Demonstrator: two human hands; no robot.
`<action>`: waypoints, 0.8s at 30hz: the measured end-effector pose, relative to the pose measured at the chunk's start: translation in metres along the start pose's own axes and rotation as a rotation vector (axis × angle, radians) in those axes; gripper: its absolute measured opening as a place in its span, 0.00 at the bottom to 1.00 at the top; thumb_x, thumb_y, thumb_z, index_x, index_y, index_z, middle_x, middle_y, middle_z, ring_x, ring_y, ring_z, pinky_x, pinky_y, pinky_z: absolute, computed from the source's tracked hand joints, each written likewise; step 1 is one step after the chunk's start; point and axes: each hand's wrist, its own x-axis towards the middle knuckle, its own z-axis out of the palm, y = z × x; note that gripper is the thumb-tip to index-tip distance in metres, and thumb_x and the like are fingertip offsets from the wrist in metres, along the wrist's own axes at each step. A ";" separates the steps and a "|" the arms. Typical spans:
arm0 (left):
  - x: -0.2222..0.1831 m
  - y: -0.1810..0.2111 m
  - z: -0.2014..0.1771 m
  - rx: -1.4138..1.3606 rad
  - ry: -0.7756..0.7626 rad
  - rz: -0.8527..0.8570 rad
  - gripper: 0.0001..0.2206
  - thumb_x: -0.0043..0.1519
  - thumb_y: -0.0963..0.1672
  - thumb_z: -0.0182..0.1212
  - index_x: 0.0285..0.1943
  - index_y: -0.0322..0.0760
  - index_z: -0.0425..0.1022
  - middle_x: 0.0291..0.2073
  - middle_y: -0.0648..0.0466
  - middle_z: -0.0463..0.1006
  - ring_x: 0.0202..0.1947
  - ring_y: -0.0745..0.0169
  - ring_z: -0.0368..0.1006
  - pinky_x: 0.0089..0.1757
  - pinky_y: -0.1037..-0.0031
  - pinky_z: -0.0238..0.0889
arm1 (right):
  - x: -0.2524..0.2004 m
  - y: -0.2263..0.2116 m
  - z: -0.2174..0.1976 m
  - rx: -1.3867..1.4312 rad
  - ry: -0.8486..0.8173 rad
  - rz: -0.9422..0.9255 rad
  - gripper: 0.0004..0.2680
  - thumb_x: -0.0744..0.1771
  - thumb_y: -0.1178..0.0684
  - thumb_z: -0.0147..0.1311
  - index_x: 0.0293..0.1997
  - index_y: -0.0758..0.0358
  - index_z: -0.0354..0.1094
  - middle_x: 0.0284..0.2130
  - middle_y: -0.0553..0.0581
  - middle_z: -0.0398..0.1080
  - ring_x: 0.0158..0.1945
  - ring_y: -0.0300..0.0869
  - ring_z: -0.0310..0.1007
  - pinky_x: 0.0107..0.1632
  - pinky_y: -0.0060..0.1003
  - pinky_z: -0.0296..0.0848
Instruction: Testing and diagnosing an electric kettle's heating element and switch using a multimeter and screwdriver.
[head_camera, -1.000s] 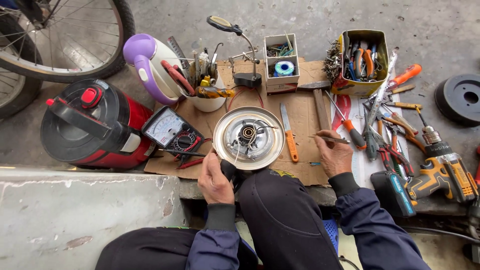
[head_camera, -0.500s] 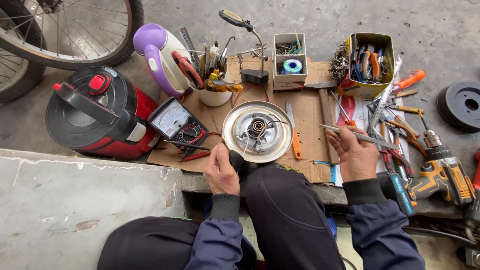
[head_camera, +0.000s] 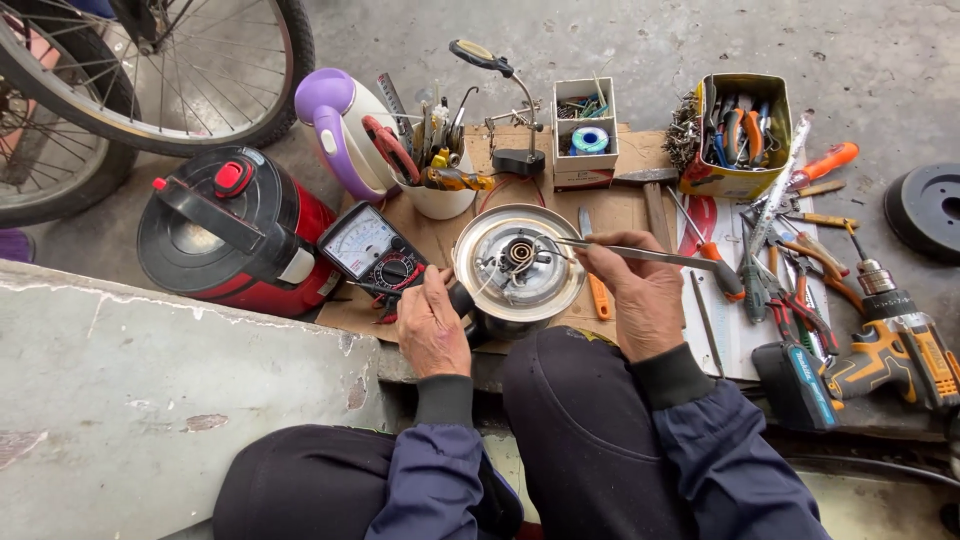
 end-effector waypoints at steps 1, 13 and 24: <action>-0.006 0.001 0.001 0.000 0.000 0.007 0.20 0.78 0.56 0.48 0.51 0.62 0.91 0.41 0.58 0.87 0.48 0.53 0.82 0.54 0.59 0.74 | -0.002 -0.001 0.000 0.005 0.003 -0.003 0.08 0.68 0.62 0.69 0.49 0.66 0.74 0.45 0.67 0.82 0.51 0.52 0.86 0.60 0.46 0.86; 0.002 -0.013 0.019 -0.076 -0.147 0.074 0.19 0.74 0.58 0.52 0.64 0.53 0.79 0.59 0.55 0.78 0.66 0.46 0.71 0.65 0.45 0.56 | -0.017 -0.014 -0.001 -0.217 -0.032 -0.075 0.07 0.67 0.61 0.70 0.47 0.67 0.76 0.42 0.65 0.82 0.47 0.47 0.85 0.55 0.40 0.86; 0.061 -0.027 0.056 -0.032 -0.382 0.102 0.18 0.77 0.57 0.47 0.60 0.54 0.80 0.77 0.48 0.67 0.82 0.33 0.53 0.70 0.19 0.35 | -0.031 -0.011 -0.002 -0.406 -0.102 -0.140 0.05 0.68 0.64 0.68 0.44 0.65 0.77 0.41 0.63 0.82 0.45 0.46 0.87 0.49 0.38 0.86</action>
